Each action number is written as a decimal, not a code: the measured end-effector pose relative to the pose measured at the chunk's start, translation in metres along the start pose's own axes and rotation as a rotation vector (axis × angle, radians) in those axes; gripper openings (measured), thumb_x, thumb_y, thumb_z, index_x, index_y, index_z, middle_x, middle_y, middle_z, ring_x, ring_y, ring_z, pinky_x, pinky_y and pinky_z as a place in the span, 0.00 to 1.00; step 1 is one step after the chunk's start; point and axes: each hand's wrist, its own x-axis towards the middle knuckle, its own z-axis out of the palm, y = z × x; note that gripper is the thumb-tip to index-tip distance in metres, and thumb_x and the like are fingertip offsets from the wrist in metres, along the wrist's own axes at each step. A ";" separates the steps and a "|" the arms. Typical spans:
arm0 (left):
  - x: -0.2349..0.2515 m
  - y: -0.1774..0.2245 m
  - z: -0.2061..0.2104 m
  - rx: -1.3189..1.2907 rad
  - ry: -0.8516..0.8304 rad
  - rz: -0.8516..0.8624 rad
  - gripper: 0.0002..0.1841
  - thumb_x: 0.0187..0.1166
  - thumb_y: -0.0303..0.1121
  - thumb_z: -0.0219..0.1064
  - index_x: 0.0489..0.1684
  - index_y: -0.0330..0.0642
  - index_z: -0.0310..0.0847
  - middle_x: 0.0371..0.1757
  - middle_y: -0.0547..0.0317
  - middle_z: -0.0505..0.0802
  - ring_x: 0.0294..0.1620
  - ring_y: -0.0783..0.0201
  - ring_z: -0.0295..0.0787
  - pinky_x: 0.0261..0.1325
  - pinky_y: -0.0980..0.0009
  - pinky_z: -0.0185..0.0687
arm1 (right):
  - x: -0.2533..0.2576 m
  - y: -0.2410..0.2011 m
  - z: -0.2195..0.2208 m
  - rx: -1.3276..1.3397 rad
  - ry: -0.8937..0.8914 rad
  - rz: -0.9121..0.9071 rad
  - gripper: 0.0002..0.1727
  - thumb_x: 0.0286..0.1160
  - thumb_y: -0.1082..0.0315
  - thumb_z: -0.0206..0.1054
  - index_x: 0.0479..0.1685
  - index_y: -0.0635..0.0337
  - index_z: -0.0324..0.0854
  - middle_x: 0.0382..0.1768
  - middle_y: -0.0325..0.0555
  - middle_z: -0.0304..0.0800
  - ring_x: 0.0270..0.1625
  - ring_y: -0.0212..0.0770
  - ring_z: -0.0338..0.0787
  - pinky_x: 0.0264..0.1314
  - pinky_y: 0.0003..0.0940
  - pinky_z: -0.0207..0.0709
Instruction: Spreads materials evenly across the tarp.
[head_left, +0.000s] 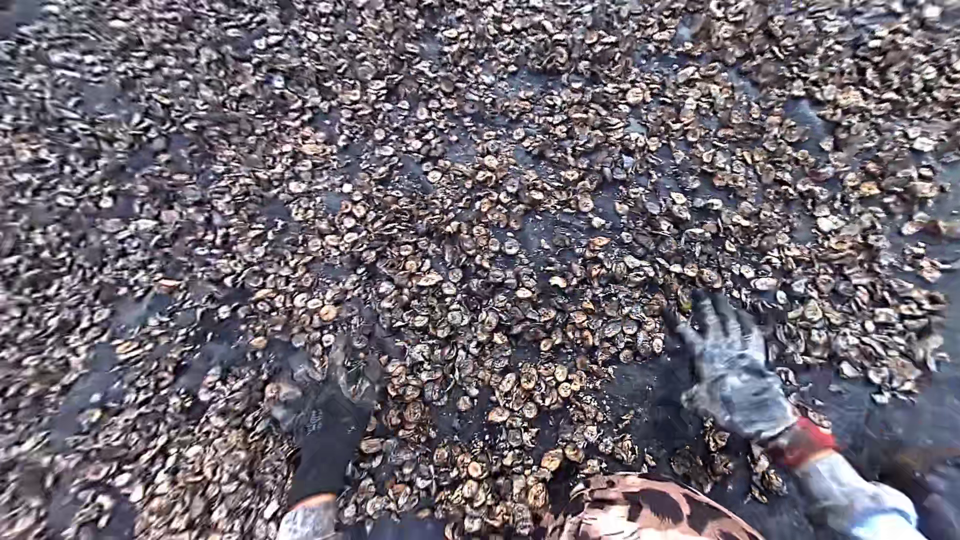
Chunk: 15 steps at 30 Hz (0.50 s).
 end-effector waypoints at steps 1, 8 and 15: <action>-0.015 -0.024 0.003 0.014 -0.043 -0.076 0.42 0.82 0.60 0.60 0.94 0.51 0.55 0.91 0.21 0.54 0.89 0.16 0.45 0.82 0.20 0.45 | -0.004 -0.036 0.030 -0.001 0.033 -0.164 0.60 0.37 0.45 0.85 0.89 0.35 0.67 0.92 0.67 0.53 0.91 0.79 0.52 0.84 0.82 0.46; -0.089 0.037 0.043 -0.167 0.018 0.022 0.40 0.72 0.63 0.66 0.86 0.54 0.72 0.90 0.37 0.67 0.88 0.27 0.60 0.84 0.28 0.52 | 0.052 -0.187 0.105 0.126 0.214 -0.361 0.61 0.33 0.39 0.84 0.88 0.26 0.67 0.89 0.71 0.57 0.88 0.85 0.51 0.84 0.85 0.41; -0.028 0.080 0.032 -0.220 -0.055 -0.038 0.49 0.64 0.71 0.70 0.91 0.61 0.64 0.94 0.33 0.54 0.93 0.25 0.43 0.87 0.27 0.45 | 0.165 -0.256 0.045 -0.009 -0.281 -0.486 0.47 0.56 0.49 0.83 0.86 0.35 0.72 0.94 0.67 0.41 0.94 0.77 0.36 0.86 0.82 0.32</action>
